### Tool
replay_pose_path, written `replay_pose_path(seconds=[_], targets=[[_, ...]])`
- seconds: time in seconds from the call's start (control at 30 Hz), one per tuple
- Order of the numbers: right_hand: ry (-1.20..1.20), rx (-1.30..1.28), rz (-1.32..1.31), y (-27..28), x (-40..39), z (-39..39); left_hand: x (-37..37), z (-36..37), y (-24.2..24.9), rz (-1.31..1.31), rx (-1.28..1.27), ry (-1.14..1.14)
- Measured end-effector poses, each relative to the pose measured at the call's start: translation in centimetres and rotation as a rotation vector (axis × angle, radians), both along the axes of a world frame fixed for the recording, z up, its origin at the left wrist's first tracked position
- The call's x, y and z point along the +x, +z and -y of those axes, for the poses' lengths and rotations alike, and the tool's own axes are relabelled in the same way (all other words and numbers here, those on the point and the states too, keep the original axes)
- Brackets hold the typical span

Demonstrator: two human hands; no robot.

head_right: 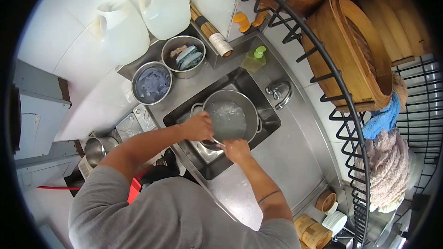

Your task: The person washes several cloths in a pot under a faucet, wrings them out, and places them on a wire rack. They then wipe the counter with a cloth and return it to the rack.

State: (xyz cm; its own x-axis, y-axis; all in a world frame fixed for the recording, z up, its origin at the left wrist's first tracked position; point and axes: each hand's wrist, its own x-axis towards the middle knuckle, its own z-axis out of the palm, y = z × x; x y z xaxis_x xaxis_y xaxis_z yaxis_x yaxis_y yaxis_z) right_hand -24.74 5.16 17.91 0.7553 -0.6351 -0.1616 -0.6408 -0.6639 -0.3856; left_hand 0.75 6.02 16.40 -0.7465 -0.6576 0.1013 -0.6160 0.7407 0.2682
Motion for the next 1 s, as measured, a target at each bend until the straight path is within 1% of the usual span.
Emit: replay_pose_path(seconds=[0.03,0.07,0.13,0.17,0.23,0.27,0.3,0.37,0.4,0.47,0.53,0.57,0.63,0.67,0.7,0.73,0.77,0.8,0.83,0.87,0.9,0.93,0.97,1.0], targets=[[0.002,-0.002,0.002,0.1,0.4,0.5,0.4,0.4,0.6,-0.083,-0.046,0.056],[-0.004,-0.025,0.051,0.3,1.1,1.2,0.9,1.0,1.3,-0.081,-0.049,0.057],[0.000,-0.061,0.102,0.7,2.0,2.9,1.9,2.1,2.8,-0.168,0.056,0.243],[-0.026,-0.046,0.094,0.8,2.2,3.6,1.9,2.3,3.4,-0.167,0.048,0.250],[-0.086,-0.009,0.079,1.4,3.0,4.6,1.8,2.5,4.8,-0.431,-0.012,0.490],[-0.167,0.134,0.086,1.8,3.2,5.1,2.0,2.1,4.8,-0.529,0.140,0.608],[-0.160,0.129,0.086,1.8,3.1,5.4,2.2,1.2,3.9,-0.531,0.133,0.614],[-0.143,0.026,0.197,1.4,3.6,6.6,2.9,-1.1,-0.9,-0.900,0.293,0.970],[-0.145,0.018,0.203,1.1,3.8,6.9,2.9,-2.2,-5.0,-1.035,0.549,1.144],[-0.226,0.075,0.185,0.6,4.0,6.8,2.3,-4.6,-6.9,-1.296,0.964,1.295],[-0.239,0.109,0.204,1.2,4.4,6.2,1.9,-5.6,-4.4,-1.200,1.343,1.482],[-0.239,0.140,0.222,1.7,4.7,6.1,1.7,-5.9,-3.3,-1.200,1.341,1.476],[-0.236,0.132,0.216,2.3,5.0,5.5,1.4,-6.6,-1.9,-1.554,1.783,1.405],[-0.232,0.128,0.210,2.6,5.3,5.2,1.2,-6.6,-3.7,-1.561,1.775,1.404],[-0.227,0.126,0.209,3.6,5.6,4.9,0.8,-6.3,-6.9,-1.576,1.756,1.542],[-0.226,0.177,0.196,5.1,5.8,4.6,0.5,-6.0,-9.5,-1.592,1.733,1.682],[-0.223,0.228,0.180,6.6,5.9,4.3,0.2,-6.2,-10.9,-1.606,1.734,1.680],[-0.214,0.226,0.174,7.7,6.0,4.1,0.1,-6.2,-11.9,-1.488,1.542,1.683],[-0.216,0.205,0.164,8.7,6.0,3.9,0.3,-6.2,-11.5,-1.368,1.353,1.676],[-0.219,0.186,0.153,9.9,6.1,3.6,0.8,-6.4,-11.2,-1.377,1.353,1.681],[-0.214,0.190,0.147,11.6,6.4,3.4,1.7,-6.5,-8.8,-1.141,1.149,1.567],[-0.233,0.251,0.154,13.6,6.7,3.2,2.8,-6.4,-7.2,-0.910,0.948,1.436],[-0.252,0.312,0.160,15.2,6.9,3.1,3.8,-6.2,-7.0,-0.915,0.953,1.440],[-0.207,0.290,0.185,16.0,6.9,3.1,5.0,-6.1,-6.9,-1.160,1.180,1.360]])
